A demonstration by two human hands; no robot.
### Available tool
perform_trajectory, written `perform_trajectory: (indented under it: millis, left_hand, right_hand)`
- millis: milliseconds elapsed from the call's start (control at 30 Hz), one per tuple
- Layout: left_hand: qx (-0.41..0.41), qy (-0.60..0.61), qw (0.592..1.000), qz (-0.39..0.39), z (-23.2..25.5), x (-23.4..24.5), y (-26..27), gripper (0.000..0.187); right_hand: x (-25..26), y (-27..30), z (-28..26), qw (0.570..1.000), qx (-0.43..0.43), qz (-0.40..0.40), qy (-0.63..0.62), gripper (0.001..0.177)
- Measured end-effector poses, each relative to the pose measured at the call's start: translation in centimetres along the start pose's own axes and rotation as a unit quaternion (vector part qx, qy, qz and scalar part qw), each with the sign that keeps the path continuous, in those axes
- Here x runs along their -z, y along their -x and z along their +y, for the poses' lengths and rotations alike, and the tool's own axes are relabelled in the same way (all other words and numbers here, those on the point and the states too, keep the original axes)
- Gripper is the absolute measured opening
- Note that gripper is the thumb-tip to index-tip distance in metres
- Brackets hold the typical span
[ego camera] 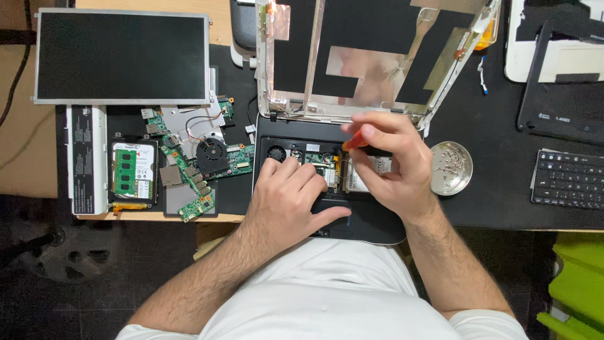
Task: The person uses a screwdriver to remove screws from a laptop's internal hard drive bay. They carefully unscrew multiple fasteners and place them into a small metal dish on the table. The laptop is open, revealing the motherboard, fan, and other internal components.
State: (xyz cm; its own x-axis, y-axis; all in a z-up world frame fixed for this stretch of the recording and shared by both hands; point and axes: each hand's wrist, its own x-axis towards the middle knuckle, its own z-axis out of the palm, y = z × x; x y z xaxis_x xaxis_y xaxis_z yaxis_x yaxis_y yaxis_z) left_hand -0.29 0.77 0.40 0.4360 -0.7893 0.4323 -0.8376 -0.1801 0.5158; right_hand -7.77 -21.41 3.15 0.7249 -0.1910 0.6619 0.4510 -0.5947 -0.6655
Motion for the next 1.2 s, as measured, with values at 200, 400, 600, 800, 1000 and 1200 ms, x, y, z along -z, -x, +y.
perform_trajectory:
  millis: [200, 400, 600, 800, 1000, 1200]
  left_hand:
    - [-0.003, -0.012, 1.000, -0.007, -0.2, -0.2, 0.2, 0.052]
    - [0.000, -0.014, 1.000, -0.010, -0.2, -0.3, 0.2, 0.050]
    - [0.006, -0.015, 1.000, -0.026, -0.1, -0.2, 0.1, 0.048]
    - [0.010, -0.016, 0.999, -0.033, -0.1, -0.2, 0.2, 0.047]
    - [0.007, -0.016, 0.999, -0.035, -0.1, -0.3, 0.2, 0.045]
    - [0.013, -0.009, 0.999, -0.043, 0.1, 0.0, 0.0, 0.043]
  right_hand:
    - [0.5, 2.1, 2.0, 1.000, -0.023, 0.011, -0.018, 0.041]
    - [0.0, 0.5, -0.3, 1.000, -0.001, 0.007, 0.018, 0.038]
    - [0.4, 2.3, 2.0, 0.999, -0.029, 0.037, 0.015, 0.041]
    - [-0.1, -0.3, -0.6, 0.998, -0.004, 0.022, 0.059, 0.042]
    - [0.5, 2.8, 2.1, 0.998, -0.034, 0.036, 0.024, 0.045]
    - [-0.3, 0.7, -0.1, 0.999, -0.020, 0.015, 0.030, 0.042]
